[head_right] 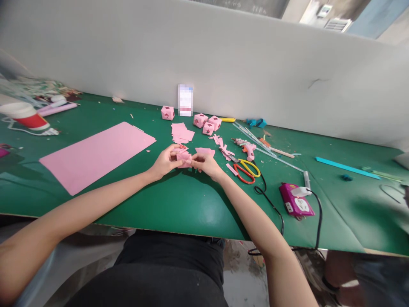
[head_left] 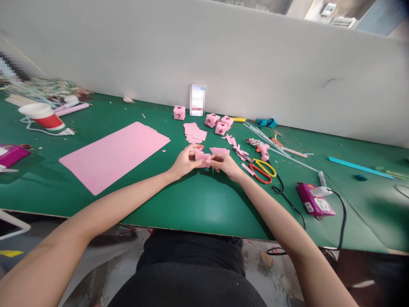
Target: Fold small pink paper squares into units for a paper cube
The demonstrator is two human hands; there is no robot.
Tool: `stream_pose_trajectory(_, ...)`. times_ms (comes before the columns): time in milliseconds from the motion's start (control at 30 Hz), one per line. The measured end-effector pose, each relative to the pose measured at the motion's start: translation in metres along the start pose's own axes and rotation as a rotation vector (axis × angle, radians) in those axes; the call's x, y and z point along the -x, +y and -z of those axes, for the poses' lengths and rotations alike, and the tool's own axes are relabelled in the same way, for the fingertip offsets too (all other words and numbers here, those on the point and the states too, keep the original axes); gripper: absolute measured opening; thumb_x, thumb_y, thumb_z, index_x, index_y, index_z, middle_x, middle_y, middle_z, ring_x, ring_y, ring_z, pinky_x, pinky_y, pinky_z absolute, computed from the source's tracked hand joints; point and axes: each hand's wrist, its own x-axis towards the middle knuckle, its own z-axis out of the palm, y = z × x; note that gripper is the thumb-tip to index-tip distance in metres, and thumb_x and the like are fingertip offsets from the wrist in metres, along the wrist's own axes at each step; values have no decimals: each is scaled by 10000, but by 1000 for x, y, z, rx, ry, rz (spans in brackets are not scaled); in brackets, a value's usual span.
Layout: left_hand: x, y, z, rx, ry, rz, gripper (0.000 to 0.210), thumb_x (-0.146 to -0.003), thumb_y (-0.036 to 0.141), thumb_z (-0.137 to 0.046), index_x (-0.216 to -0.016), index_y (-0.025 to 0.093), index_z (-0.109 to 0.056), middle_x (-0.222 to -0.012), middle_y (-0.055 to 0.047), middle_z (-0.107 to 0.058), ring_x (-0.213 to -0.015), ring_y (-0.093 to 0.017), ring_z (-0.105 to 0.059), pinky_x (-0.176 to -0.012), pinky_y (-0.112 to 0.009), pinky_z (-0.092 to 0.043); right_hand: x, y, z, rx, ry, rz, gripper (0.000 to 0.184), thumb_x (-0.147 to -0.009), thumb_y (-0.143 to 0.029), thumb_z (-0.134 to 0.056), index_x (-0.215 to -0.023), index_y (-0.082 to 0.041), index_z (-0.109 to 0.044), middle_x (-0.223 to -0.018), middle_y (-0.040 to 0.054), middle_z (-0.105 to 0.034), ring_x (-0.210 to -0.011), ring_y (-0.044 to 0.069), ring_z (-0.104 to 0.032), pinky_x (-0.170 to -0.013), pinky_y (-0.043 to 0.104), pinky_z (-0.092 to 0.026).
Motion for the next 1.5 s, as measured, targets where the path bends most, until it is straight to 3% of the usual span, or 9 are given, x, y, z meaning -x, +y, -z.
stream_pose_trajectory(367, 0, 0, -1, 39, -16, 13, 558, -653, 210, -779, -1171, 166, -577, -1102, -94, -695, -967, -216, -690, -871, -335, -532, 0, 1, -2, 4, 69, -8, 476, -624, -615, -840, -690, -175, -671, -552, -28, -572, -468, 77, -463, -432, 216, -380)
stream_pose_trajectory(667, 0, 1, 0, -6, -32, 15, 535, -650, 172, -735, -1161, 160, -578, -1127, -97, -691, -977, -217, -689, -862, -336, -542, 0, 1, -2, -62, 107, 17, 427, -647, -560, -834, -787, -176, -710, -574, -32, -581, -502, 82, -490, -438, 204, -391)
stream_pose_trajectory(1333, 0, 3, 0, -40, -81, -20, 524, -657, 160, -737, -1157, 143, -584, -1037, -74, -700, -891, -185, -679, -812, -310, -534, 0, 4, -2, -120, 142, 12, 384, -660, -493, -838, -672, -182, -613, -582, -22, -574, -526, 86, -516, -447, 187, -413)
stream_pose_trajectory(1500, -2, -1, -1, 30, -46, 19, 527, -650, 170, -745, -1148, 144, -575, -1071, -85, -701, -928, -195, -687, -834, -312, -532, 0, 0, -1, -160, 119, -24, 425, -719, -579, -768, -766, -166, -679, -703, 24, -643, -575, 98, -552, -433, 185, -432)
